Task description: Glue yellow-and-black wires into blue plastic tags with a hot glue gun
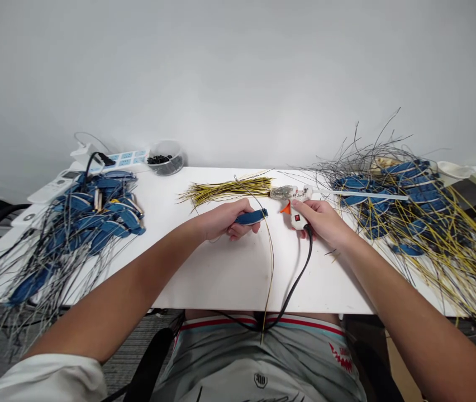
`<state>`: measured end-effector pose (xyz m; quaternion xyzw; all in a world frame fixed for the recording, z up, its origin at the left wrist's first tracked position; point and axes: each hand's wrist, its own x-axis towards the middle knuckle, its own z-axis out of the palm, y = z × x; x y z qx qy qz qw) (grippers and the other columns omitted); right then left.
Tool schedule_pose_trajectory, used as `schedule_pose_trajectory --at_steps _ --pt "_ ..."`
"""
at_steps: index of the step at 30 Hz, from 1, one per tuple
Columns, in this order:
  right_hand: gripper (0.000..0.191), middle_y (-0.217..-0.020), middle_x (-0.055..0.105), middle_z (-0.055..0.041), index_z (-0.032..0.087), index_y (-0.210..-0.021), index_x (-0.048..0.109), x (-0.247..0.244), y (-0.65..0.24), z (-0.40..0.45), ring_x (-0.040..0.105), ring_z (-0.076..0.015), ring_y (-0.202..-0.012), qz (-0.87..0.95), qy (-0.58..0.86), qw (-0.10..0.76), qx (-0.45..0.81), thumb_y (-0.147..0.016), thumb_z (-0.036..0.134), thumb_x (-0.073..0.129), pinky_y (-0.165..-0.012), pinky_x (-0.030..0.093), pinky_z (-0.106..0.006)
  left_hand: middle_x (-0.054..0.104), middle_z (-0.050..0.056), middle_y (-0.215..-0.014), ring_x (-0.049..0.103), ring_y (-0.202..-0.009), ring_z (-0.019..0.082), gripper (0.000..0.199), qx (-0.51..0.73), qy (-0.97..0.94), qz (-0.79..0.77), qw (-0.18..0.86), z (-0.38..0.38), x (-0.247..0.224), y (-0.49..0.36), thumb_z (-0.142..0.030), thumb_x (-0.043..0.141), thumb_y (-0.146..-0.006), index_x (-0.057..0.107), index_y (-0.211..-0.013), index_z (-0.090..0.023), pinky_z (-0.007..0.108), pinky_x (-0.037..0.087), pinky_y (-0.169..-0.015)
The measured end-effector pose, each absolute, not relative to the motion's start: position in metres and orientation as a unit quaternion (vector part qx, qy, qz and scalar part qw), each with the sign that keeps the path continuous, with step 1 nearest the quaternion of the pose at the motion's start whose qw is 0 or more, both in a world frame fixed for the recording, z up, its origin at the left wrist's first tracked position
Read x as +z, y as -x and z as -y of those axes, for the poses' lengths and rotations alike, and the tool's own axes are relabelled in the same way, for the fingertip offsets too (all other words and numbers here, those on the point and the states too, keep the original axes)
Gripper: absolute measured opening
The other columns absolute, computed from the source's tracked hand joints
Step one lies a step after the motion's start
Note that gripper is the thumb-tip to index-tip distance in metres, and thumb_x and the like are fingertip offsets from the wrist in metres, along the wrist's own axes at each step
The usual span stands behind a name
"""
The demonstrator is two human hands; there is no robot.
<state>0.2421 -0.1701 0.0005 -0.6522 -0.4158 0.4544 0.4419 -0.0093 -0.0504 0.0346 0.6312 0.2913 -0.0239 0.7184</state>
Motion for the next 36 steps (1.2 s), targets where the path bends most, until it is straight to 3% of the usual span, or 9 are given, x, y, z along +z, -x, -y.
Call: schedule_pose_trajectory --at_steps 6,12,16,22,25,27,30,36 --pt "0.056 -0.074 0.07 -0.007 0.015 -0.088 0.068 0.008 -0.236 0.172 0.061 -0.0138 -0.046 0.413 0.654 0.448 0.449 -0.089 0.071 0.067 -0.031 0.033 -0.022 0.03 -0.002 -0.049 0.03 -0.049 0.009 0.045 -0.035 -0.617 -0.311 0.722 0.05 0.033 0.01 -0.045 0.039 -0.091 0.067 -0.076 -0.012 0.023 0.039 -0.052" --pt "0.057 -0.075 0.07 -0.0064 0.017 -0.087 0.066 0.004 -0.237 0.172 0.062 -0.0162 -0.048 0.41 0.658 0.446 0.448 -0.086 0.075 0.067 -0.034 0.033 -0.025 0.031 -0.002 -0.05 0.029 -0.048 0.01 0.041 -0.024 -0.61 -0.303 0.732 0.052 0.035 0.008 -0.043 0.039 -0.09 0.061 -0.072 -0.015 0.024 0.038 -0.05" --pt "0.059 -0.062 0.061 -0.0024 0.017 -0.076 0.067 0.005 -0.24 0.174 0.051 -0.0132 -0.051 0.476 0.716 0.403 0.315 -0.091 0.074 0.061 -0.046 0.033 -0.027 0.027 -0.003 -0.05 0.026 -0.047 0.009 0.046 -0.01 -0.605 -0.298 0.738 0.054 0.038 0.004 -0.053 0.039 -0.093 0.05 -0.065 -0.018 0.024 0.036 -0.049" --pt "0.063 -0.048 0.047 -0.001 0.019 -0.061 0.062 0.005 -0.244 0.175 0.042 -0.0149 -0.05 0.56 0.762 0.288 0.154 -0.097 0.071 0.052 -0.051 0.026 -0.031 0.026 -0.003 -0.052 0.027 -0.047 0.009 0.059 -0.016 -0.602 -0.31 0.735 0.055 0.036 0.003 -0.069 0.035 -0.095 0.05 -0.068 -0.018 0.024 0.035 -0.048" --pt "0.057 -0.051 0.05 -0.0016 0.02 -0.059 0.055 0.005 -0.241 0.176 0.043 -0.0153 -0.052 0.569 0.766 0.287 0.087 -0.096 0.063 0.057 -0.054 0.026 -0.031 0.029 -0.003 -0.055 0.027 -0.049 0.009 0.057 -0.011 -0.606 -0.303 0.735 0.055 0.035 0.003 -0.068 0.036 -0.095 0.052 -0.074 -0.018 0.023 0.034 -0.048" --pt "0.049 -0.057 0.056 -0.0018 0.02 -0.066 0.056 0.009 -0.233 0.177 0.046 -0.0158 -0.056 0.565 0.754 0.329 0.052 -0.097 0.057 0.059 -0.057 0.029 -0.031 0.029 -0.004 -0.057 0.028 -0.049 0.008 0.056 -0.003 -0.604 -0.307 0.735 0.056 0.035 0.003 -0.068 0.037 -0.095 0.053 -0.079 -0.018 0.022 0.033 -0.048" --pt "0.037 -0.069 0.063 -0.0017 0.021 -0.081 0.06 0.021 -0.212 0.177 0.052 -0.0157 -0.063 0.589 0.692 0.404 0.104 -0.101 0.052 0.056 -0.062 0.035 -0.029 0.027 -0.005 -0.061 0.026 -0.049 0.007 0.053 0.002 -0.597 -0.317 0.737 0.056 0.035 0.003 -0.067 0.037 -0.095 0.053 -0.084 -0.018 0.021 0.032 -0.047" --pt "0.022 -0.072 0.064 -0.0005 0.022 -0.084 0.065 0.035 -0.17 0.159 0.054 -0.0156 -0.065 0.629 0.671 0.369 0.135 -0.093 0.042 0.066 -0.06 0.034 -0.029 0.029 -0.005 -0.063 0.024 -0.048 0.006 0.051 0.012 -0.592 -0.321 0.74 0.058 0.037 0.001 -0.065 0.03 -0.097 0.046 -0.083 -0.019 0.021 0.033 -0.046"
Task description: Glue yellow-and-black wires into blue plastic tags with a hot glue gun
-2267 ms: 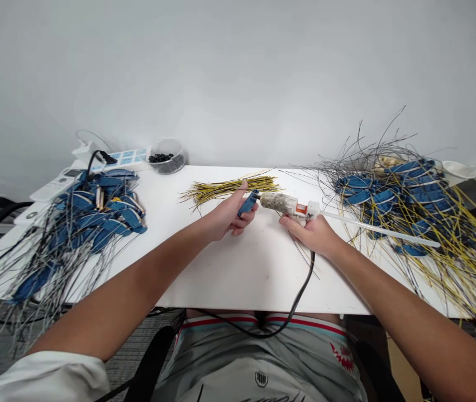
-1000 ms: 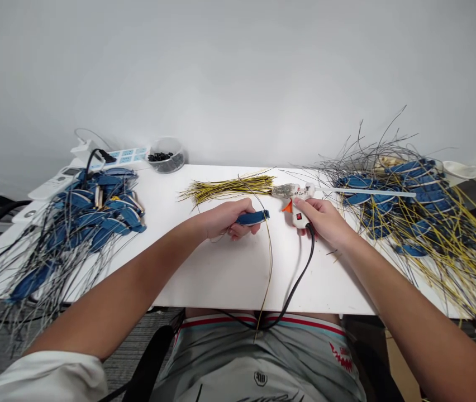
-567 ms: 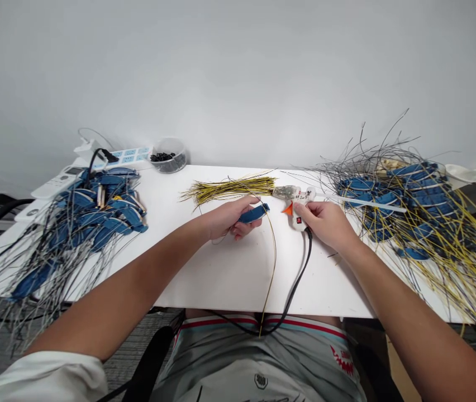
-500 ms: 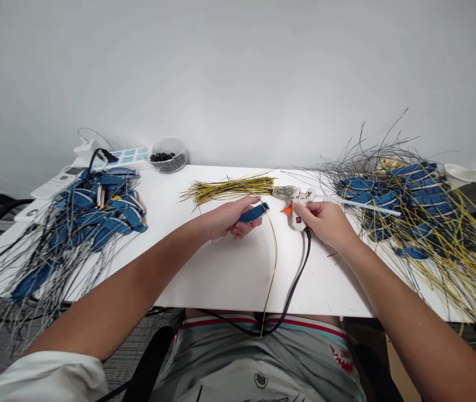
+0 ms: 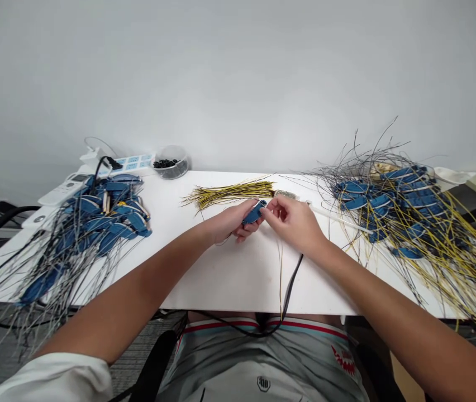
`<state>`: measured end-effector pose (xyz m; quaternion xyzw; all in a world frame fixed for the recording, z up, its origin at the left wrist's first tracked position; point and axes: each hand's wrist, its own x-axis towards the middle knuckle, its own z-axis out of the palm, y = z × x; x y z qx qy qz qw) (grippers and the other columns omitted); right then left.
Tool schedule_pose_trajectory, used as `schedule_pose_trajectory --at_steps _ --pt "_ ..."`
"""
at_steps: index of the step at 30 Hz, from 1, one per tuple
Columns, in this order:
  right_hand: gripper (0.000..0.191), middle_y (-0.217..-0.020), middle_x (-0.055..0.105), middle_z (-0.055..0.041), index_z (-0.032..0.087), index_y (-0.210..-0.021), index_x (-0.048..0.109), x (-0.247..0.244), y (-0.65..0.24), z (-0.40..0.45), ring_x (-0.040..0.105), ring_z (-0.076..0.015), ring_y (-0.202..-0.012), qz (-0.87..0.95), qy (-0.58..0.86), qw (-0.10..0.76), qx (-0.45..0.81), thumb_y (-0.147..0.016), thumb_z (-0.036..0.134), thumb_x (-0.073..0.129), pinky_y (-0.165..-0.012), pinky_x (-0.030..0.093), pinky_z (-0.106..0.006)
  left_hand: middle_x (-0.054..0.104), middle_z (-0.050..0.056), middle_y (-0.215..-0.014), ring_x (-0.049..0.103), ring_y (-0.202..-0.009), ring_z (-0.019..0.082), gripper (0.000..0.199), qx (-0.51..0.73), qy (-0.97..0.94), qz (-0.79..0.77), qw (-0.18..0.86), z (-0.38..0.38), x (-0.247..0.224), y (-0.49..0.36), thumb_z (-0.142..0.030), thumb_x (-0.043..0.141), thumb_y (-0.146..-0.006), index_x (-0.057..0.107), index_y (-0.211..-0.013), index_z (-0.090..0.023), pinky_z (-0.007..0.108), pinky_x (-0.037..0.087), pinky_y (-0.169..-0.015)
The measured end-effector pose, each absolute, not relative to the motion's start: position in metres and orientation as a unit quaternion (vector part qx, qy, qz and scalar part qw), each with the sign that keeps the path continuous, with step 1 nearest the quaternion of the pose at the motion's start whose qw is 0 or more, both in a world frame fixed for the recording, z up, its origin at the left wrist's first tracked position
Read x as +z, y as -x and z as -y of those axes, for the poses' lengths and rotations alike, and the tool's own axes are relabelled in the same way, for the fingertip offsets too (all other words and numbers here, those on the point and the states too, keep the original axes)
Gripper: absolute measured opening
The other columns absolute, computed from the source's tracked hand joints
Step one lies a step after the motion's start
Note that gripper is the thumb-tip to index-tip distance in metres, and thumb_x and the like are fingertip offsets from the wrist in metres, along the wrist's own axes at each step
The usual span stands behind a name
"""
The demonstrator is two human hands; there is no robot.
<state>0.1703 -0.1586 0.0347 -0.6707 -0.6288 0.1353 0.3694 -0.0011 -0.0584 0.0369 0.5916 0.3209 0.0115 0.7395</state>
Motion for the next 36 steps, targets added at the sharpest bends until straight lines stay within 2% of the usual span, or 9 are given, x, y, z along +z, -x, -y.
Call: schedule_pose_trajectory --at_steps 7,11,16,26,36 --pt "0.015 -0.069 0.057 0.0007 0.022 -0.089 0.066 0.01 -0.168 0.151 0.049 -0.015 -0.061 0.591 0.631 0.476 0.162 -0.094 0.036 0.064 -0.06 0.037 -0.03 0.03 -0.005 -0.064 0.023 -0.047 0.006 0.05 0.022 -0.601 -0.328 0.729 0.062 0.039 -0.001 -0.064 0.029 -0.098 0.048 -0.085 -0.019 0.021 0.034 -0.044" --pt "0.015 -0.07 0.055 0.0005 0.022 -0.091 0.065 0.005 -0.171 0.153 0.048 -0.0148 -0.062 0.592 0.599 0.505 0.189 -0.096 0.036 0.063 -0.06 0.038 -0.03 0.029 -0.004 -0.064 0.022 -0.048 0.007 0.051 0.022 -0.598 -0.336 0.727 0.063 0.039 -0.002 -0.065 0.029 -0.098 0.047 -0.085 -0.019 0.02 0.032 -0.043" --pt "0.014 -0.07 0.053 0.0006 0.022 -0.091 0.065 0.007 -0.17 0.154 0.047 -0.0145 -0.063 0.59 0.583 0.521 0.202 -0.096 0.035 0.063 -0.061 0.038 -0.03 0.028 -0.005 -0.064 0.02 -0.048 0.006 0.055 0.018 -0.596 -0.323 0.735 0.062 0.036 -0.002 -0.072 0.031 -0.096 0.046 -0.085 -0.02 0.02 0.031 -0.042" --pt "0.018 -0.069 0.052 0.0003 0.022 -0.085 0.063 0.004 -0.17 0.153 0.046 -0.0148 -0.062 0.578 0.589 0.525 0.208 -0.094 0.037 0.066 -0.059 0.036 -0.03 0.021 -0.006 -0.062 0.015 -0.047 0.006 0.051 0.006 -0.602 -0.329 0.727 0.061 0.039 -0.002 -0.068 0.034 -0.096 0.044 -0.083 -0.02 0.02 0.027 -0.043" --pt "0.018 -0.066 0.05 0.002 0.021 -0.084 0.062 0.001 -0.171 0.151 0.044 -0.0134 -0.061 0.582 0.586 0.521 0.217 -0.094 0.036 0.066 -0.058 0.034 -0.029 0.015 -0.006 -0.062 0.013 -0.05 0.007 0.055 -0.004 -0.595 -0.335 0.73 0.057 0.035 -0.001 -0.073 0.034 -0.094 0.041 -0.08 -0.02 0.02 0.022 -0.044"
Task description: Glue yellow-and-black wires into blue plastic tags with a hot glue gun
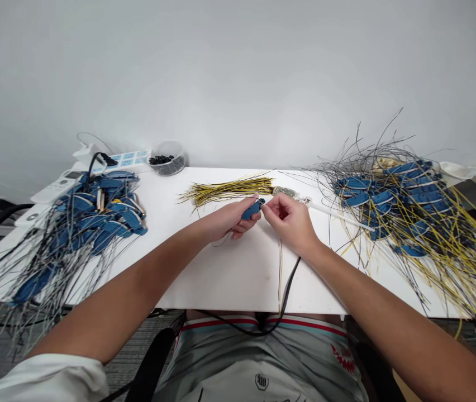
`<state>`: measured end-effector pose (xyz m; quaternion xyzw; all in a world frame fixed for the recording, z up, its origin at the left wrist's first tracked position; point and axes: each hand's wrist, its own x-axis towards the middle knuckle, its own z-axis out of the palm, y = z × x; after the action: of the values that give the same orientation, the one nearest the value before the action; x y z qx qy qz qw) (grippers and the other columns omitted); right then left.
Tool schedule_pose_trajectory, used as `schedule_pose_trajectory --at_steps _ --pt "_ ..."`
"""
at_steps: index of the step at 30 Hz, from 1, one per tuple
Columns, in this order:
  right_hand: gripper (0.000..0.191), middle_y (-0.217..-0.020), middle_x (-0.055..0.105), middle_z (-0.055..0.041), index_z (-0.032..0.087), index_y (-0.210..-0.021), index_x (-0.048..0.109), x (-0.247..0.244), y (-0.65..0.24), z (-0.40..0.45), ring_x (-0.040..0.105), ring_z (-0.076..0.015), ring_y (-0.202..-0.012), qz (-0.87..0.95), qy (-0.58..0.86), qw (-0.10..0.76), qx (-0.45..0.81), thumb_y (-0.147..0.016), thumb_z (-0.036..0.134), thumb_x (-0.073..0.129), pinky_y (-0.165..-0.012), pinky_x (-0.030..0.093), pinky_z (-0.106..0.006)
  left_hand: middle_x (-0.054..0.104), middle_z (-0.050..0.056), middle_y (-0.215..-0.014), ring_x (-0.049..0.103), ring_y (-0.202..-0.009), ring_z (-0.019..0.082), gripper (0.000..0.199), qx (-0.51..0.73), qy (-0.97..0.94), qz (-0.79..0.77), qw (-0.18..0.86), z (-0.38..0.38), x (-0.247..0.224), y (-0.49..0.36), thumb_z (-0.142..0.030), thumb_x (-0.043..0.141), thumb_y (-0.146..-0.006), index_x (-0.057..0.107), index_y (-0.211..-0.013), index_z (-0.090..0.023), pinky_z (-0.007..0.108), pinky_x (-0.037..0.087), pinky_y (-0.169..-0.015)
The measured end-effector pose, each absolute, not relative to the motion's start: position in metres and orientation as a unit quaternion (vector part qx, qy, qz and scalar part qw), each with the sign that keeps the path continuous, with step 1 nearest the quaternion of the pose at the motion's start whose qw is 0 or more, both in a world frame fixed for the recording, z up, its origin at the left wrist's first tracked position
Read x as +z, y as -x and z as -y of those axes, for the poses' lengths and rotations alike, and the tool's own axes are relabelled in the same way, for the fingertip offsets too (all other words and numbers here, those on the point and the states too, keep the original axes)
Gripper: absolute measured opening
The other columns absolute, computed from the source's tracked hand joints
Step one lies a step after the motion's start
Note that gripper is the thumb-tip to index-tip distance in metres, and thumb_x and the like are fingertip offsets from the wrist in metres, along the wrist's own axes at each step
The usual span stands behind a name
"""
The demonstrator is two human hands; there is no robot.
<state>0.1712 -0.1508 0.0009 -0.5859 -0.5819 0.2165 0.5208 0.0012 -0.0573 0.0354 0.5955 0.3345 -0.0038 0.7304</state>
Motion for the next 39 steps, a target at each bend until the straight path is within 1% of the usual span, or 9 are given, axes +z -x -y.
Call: schedule_pose_trajectory --at_steps 5,7,9,11,15,22,27,31,39 --pt "0.017 -0.068 0.051 0.0021 0.021 -0.084 0.059 0.002 -0.171 0.153 0.045 -0.0134 -0.062 0.586 0.596 0.512 0.201 -0.094 0.034 0.066 -0.059 0.035 -0.028 0.017 -0.006 -0.062 0.014 -0.049 0.007 0.057 0.003 -0.603 -0.33 0.726 0.057 0.034 -0.001 -0.075 0.034 -0.094 0.045 -0.082 -0.02 0.02 0.026 -0.044" --pt "0.013 -0.072 0.053 0.0022 0.022 -0.095 0.062 0.004 -0.172 0.154 0.047 -0.0137 -0.063 0.587 0.598 0.513 0.188 -0.093 0.033 0.067 -0.059 0.037 -0.029 0.021 -0.006 -0.06 0.017 -0.049 0.008 0.06 0.005 -0.605 -0.329 0.725 0.057 0.033 0.0 -0.078 0.032 -0.093 0.047 -0.083 -0.02 0.02 0.028 -0.044" --pt "0.02 -0.079 0.058 0.0009 0.023 -0.111 0.065 0.006 -0.173 0.155 0.05 -0.0146 -0.066 0.599 0.589 0.513 0.177 -0.094 0.033 0.066 -0.062 0.041 -0.03 0.023 -0.006 -0.059 0.02 -0.048 0.008 0.065 0.003 -0.605 -0.324 0.727 0.057 0.032 0.001 -0.081 0.03 -0.092 0.049 -0.083 -0.02 0.02 0.03 -0.044" --pt "0.023 -0.085 0.064 -0.0017 0.023 -0.117 0.068 0.007 -0.175 0.154 0.055 -0.016 -0.073 0.622 0.568 0.512 0.168 -0.097 0.034 0.064 -0.068 0.044 -0.031 0.024 -0.005 -0.059 0.022 -0.049 0.008 0.071 -0.002 -0.606 -0.314 0.731 0.057 0.033 0.002 -0.085 0.026 -0.09 0.051 -0.083 -0.019 0.02 0.031 -0.045" --pt "0.019 -0.09 0.071 -0.0038 0.022 -0.107 0.074 0.004 -0.18 0.149 0.06 -0.0167 -0.078 0.633 0.531 0.531 0.188 -0.097 0.035 0.065 -0.073 0.047 -0.032 0.03 -0.003 -0.055 0.029 -0.049 0.01 0.086 -0.006 -0.618 -0.297 0.728 0.055 0.035 0.003 -0.089 0.014 -0.087 0.061 -0.088 -0.016 0.022 0.036 -0.045" --pt "0.028 -0.088 0.073 -0.0042 0.02 -0.103 0.076 0.009 -0.194 0.146 0.065 -0.0165 -0.079 0.551 0.513 0.594 0.286 -0.092 0.046 0.073 -0.072 0.05 -0.03 0.058 0.006 -0.065 0.051 -0.054 0.015 0.103 -0.033 -0.622 -0.273 0.733 0.042 0.038 0.006 -0.092 0.008 -0.084 0.068 -0.113 -0.013 0.026 0.046 -0.05" --pt "0.033 -0.083 0.071 -0.003 0.02 -0.099 0.075 0.012 -0.203 0.148 0.062 -0.0143 -0.07 0.496 0.511 0.622 0.323 -0.087 0.05 0.077 -0.065 0.05 -0.027 0.057 0.005 -0.059 0.051 -0.05 0.015 0.095 -0.052 -0.627 -0.24 0.739 0.038 0.036 0.01 -0.087 0.011 -0.088 0.068 -0.106 -0.013 0.027 0.047 -0.053" --pt "0.037 -0.082 0.07 -0.0027 0.019 -0.098 0.074 0.007 -0.207 0.146 0.061 -0.014 -0.068 0.472 0.519 0.624 0.344 -0.085 0.054 0.078 -0.063 0.052 -0.026 0.051 0.002 -0.053 0.048 -0.049 0.014 0.078 -0.022 -0.626 -0.222 0.747 0.041 0.032 0.01 -0.079 0.026 -0.094 0.068 -0.099 -0.013 0.026 0.045 -0.052" --pt "0.04 -0.091 0.072 -0.0041 0.02 -0.108 0.075 0.007 -0.212 0.145 0.063 -0.0155 -0.073 0.494 0.538 0.598 0.33 -0.086 0.054 0.076 -0.066 0.053 -0.028 0.055 0.001 -0.06 0.05 -0.047 0.01 0.053 0.031 -0.665 -0.227 0.711 0.048 0.032 0.005 -0.062 0.049 -0.096 0.068 -0.098 -0.013 0.023 0.042 -0.048"
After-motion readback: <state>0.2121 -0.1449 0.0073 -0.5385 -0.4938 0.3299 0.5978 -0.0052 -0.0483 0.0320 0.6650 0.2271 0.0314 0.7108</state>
